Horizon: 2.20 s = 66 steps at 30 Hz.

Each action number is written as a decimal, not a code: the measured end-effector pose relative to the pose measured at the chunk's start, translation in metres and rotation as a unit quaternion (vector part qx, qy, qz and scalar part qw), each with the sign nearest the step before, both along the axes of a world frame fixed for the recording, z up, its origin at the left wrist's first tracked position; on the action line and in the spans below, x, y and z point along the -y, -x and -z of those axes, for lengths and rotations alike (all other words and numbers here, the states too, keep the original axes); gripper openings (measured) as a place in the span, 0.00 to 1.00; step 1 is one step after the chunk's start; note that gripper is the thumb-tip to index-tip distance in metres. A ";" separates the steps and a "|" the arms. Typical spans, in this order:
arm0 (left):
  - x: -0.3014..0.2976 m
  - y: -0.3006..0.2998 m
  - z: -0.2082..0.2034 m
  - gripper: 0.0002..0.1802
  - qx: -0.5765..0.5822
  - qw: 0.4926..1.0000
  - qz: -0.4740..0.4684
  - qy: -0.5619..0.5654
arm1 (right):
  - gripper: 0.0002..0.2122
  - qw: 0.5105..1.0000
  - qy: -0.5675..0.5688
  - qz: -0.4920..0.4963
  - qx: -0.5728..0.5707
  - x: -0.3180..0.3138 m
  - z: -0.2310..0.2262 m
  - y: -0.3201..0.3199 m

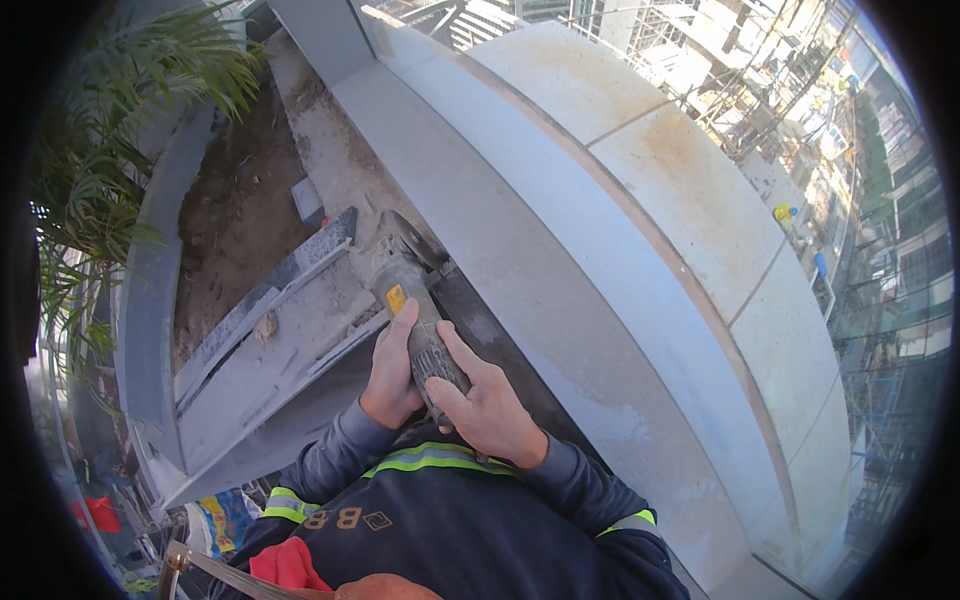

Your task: The person uses an angle grinder to smooth a concrete ledge on a balcony. The person holds the tool with both hands and moves it along the edge, generating dust.

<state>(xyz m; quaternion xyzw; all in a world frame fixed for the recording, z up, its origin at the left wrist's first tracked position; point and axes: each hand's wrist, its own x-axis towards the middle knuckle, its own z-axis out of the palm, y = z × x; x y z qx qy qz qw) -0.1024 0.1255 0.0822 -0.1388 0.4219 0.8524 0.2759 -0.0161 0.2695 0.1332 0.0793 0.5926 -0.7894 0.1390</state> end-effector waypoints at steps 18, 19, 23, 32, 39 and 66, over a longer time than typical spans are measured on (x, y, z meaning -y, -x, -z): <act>-0.002 0.000 0.006 0.22 0.024 0.999 -0.009 0.023 | 0.38 0.999 0.005 -0.019 0.027 -0.004 -0.002 0.005; -0.002 0.000 0.007 0.21 0.022 0.999 -0.010 0.023 | 0.38 0.999 0.004 -0.021 0.029 -0.005 -0.004 0.005; 0.000 -0.001 0.009 0.20 0.015 0.999 -0.014 0.028 | 0.38 0.999 0.009 -0.023 0.043 -0.005 -0.013 0.006; -0.001 -0.004 0.007 0.20 0.016 0.999 -0.018 0.033 | 0.37 0.998 0.009 -0.040 0.039 -0.008 -0.008 0.006; 0.004 0.000 0.012 0.20 0.017 1.000 -0.011 0.009 | 0.36 1.000 0.000 -0.011 0.020 0.004 0.001 0.004; -0.006 0.006 -0.001 0.19 0.035 0.998 -0.020 0.039 | 0.36 0.999 -0.006 -0.004 0.052 -0.002 -0.013 0.012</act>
